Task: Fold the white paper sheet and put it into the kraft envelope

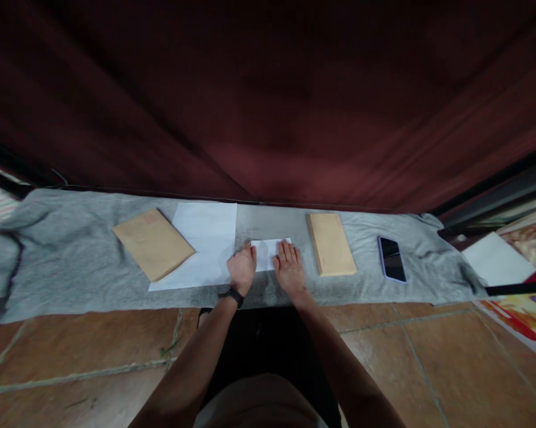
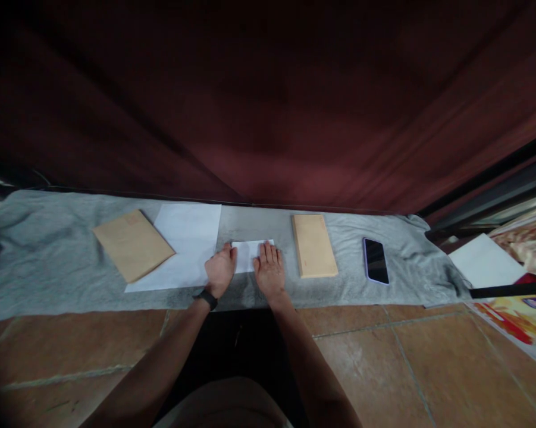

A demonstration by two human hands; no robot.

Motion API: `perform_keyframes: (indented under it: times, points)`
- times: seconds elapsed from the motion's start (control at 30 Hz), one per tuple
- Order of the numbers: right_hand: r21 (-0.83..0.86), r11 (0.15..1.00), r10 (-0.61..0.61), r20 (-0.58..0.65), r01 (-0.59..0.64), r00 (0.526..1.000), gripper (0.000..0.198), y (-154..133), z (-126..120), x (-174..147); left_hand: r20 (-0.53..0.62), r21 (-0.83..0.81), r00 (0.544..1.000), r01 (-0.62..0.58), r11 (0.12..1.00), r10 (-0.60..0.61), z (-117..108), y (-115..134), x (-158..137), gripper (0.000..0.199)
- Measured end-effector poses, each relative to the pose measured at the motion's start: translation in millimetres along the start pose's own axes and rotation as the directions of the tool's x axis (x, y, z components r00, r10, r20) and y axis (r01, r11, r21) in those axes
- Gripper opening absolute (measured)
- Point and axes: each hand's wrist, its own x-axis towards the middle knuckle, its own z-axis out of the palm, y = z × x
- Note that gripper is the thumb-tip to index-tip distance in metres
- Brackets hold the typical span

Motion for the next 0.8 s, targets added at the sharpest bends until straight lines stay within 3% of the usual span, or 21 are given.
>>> perform_keyframes:
  times: [0.2,0.27,0.37,0.43,0.6,0.8]
  points:
    - [-0.011,1.000,0.012,0.027,-0.012,1.000,0.055,-3,-3,0,-0.078,-0.097,0.997,-0.019,0.995,0.012,0,-1,-6,0.037]
    - [-0.009,1.000,0.014,0.027,-0.014,1.000,0.055,-3,-4,1,-0.160,-0.134,0.979,-0.146,0.980,0.124,6,1,-15,0.034]
    - [-0.021,1.000,0.004,0.030,-0.003,1.000,0.055,-3,-4,1,-0.238,-0.155,0.910,-0.380,0.912,0.339,20,7,-33,0.038]
    - [-0.040,0.999,-0.011,0.049,0.012,0.999,0.055,-2,-5,0,-0.245,-0.137,0.869,-0.471,0.871,0.431,32,11,-43,0.046]
    - [-0.071,0.997,-0.018,0.069,0.023,0.997,0.056,1,-4,-1,-0.203,-0.070,0.864,-0.481,0.874,0.460,52,11,-48,0.061]
    - [-0.081,0.997,0.003,0.041,0.001,0.999,0.054,-1,-2,0,-0.235,-0.038,0.879,-0.434,0.900,0.414,59,3,-41,0.059]
